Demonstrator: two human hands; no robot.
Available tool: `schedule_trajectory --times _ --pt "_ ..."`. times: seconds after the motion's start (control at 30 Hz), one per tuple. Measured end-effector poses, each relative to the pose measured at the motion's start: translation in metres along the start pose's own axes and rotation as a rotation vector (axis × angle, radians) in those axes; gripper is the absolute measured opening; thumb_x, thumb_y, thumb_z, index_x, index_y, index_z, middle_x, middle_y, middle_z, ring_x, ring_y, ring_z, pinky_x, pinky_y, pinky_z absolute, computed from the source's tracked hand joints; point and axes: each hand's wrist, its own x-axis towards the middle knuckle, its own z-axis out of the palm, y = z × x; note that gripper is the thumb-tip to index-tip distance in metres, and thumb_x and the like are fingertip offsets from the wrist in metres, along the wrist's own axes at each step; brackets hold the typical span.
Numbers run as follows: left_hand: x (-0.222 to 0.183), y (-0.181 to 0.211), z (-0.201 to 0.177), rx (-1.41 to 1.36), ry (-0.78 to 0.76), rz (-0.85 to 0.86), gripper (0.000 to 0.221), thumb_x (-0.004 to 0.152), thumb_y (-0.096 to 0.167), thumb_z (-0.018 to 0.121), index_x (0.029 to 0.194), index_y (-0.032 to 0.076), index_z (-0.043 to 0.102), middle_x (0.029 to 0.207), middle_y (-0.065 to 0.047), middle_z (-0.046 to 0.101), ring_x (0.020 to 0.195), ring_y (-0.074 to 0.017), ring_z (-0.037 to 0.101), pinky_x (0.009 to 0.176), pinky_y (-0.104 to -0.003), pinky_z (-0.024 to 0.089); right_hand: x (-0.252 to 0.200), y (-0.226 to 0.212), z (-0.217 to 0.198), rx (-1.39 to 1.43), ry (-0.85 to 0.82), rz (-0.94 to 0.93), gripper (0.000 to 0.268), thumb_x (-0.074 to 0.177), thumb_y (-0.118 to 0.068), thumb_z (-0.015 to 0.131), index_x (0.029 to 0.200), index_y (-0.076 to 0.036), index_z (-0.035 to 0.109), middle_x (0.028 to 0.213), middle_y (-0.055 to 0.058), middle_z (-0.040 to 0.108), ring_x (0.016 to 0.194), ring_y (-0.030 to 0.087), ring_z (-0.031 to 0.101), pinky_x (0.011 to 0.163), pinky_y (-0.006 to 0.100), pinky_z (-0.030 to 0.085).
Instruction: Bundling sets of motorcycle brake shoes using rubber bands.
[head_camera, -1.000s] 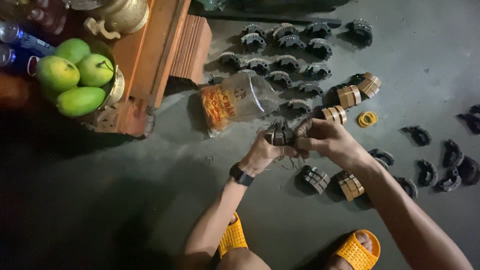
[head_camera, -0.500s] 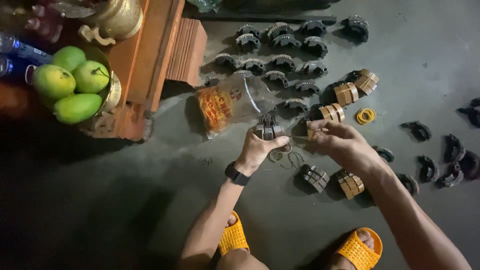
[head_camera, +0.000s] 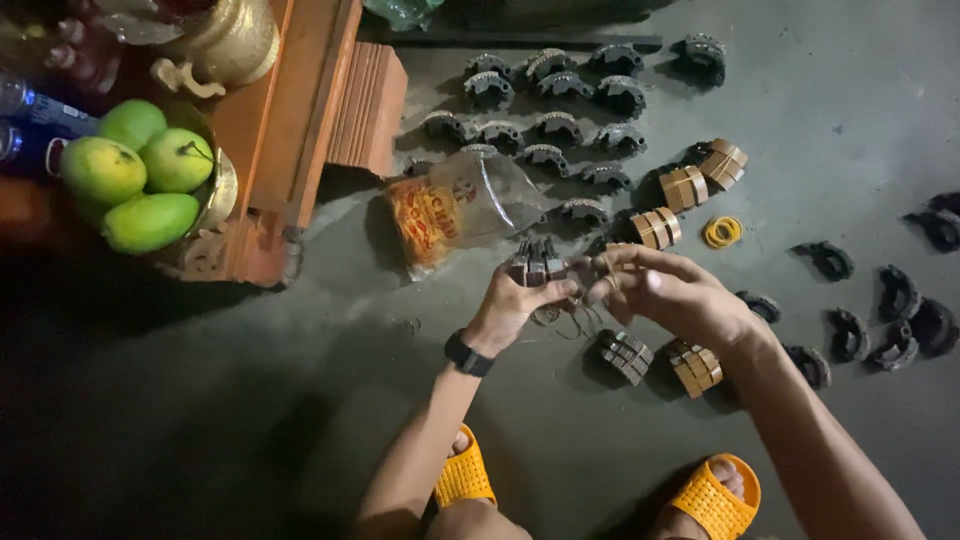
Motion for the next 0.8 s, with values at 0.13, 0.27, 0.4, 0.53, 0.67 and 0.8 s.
schedule_trajectory --times 0.13,0.27,0.4,0.53,0.67,0.8 --pt "0.001 0.009 0.004 -0.239 -0.047 -0.11 0.021 0.093 0.016 0.077 0.11 0.005 0.072 0.097 -0.004 0.075 0.082 -0.013 0.07 0.075 -0.029 0.06 0.002 -0.003 -0.002 0.132 -0.105 0.005 0.087 0.088 -0.053 0.076 0.15 -0.001 0.046 0.127 0.02 0.068 0.097 0.024 0.065 0.082 0.039 0.055" --pt "0.002 -0.029 -0.004 -0.039 -0.116 -0.134 0.026 0.098 0.025 0.075 0.115 0.006 0.071 0.1 -0.002 0.075 0.089 -0.0109 0.071 0.08 -0.029 0.063 0.003 -0.009 0.011 0.133 -0.236 0.049 0.095 0.086 -0.055 0.078 0.154 0.0 0.041 0.129 0.023 0.065 0.1 0.029 0.069 0.08 0.04 0.058" --pt "-0.002 -0.021 -0.002 -0.077 -0.157 -0.209 0.034 0.095 0.03 0.077 0.119 0.006 0.069 0.102 -0.002 0.073 0.091 -0.0117 0.071 0.08 -0.031 0.063 0.004 -0.006 0.011 0.141 -0.24 0.021 0.099 0.086 -0.059 0.077 0.155 0.001 0.039 0.125 0.027 0.066 0.098 0.031 0.071 0.07 0.04 0.062" --pt "-0.005 -0.023 -0.007 -0.346 -0.237 -0.172 0.045 0.091 0.028 0.083 0.125 0.004 0.066 0.109 -0.004 0.071 0.097 -0.014 0.07 0.086 -0.034 0.062 0.006 -0.017 0.023 0.182 -0.261 0.059 0.108 0.081 -0.062 0.079 0.156 -0.001 0.031 0.128 0.026 0.063 0.094 0.037 0.073 0.056 0.038 0.064" --pt "-0.007 -0.028 -0.007 -0.377 -0.367 -0.105 0.05 0.092 0.02 0.086 0.131 0.005 0.059 0.115 -0.004 0.068 0.105 -0.0154 0.069 0.092 -0.036 0.062 0.007 -0.015 0.021 0.12 -0.225 0.059 0.114 0.079 -0.066 0.078 0.161 -0.002 0.029 0.129 0.029 0.062 0.098 0.038 0.074 0.058 0.037 0.064" --pt "-0.002 -0.005 0.006 -0.458 -0.376 -0.19 0.05 0.09 0.019 0.084 0.129 0.006 0.056 0.119 -0.004 0.069 0.097 -0.0183 0.072 0.086 -0.039 0.063 0.013 -0.003 0.013 0.094 -0.24 0.057 0.116 0.073 -0.065 0.08 0.157 -0.003 0.028 0.134 0.027 0.059 0.099 0.038 0.074 0.054 0.041 0.066"
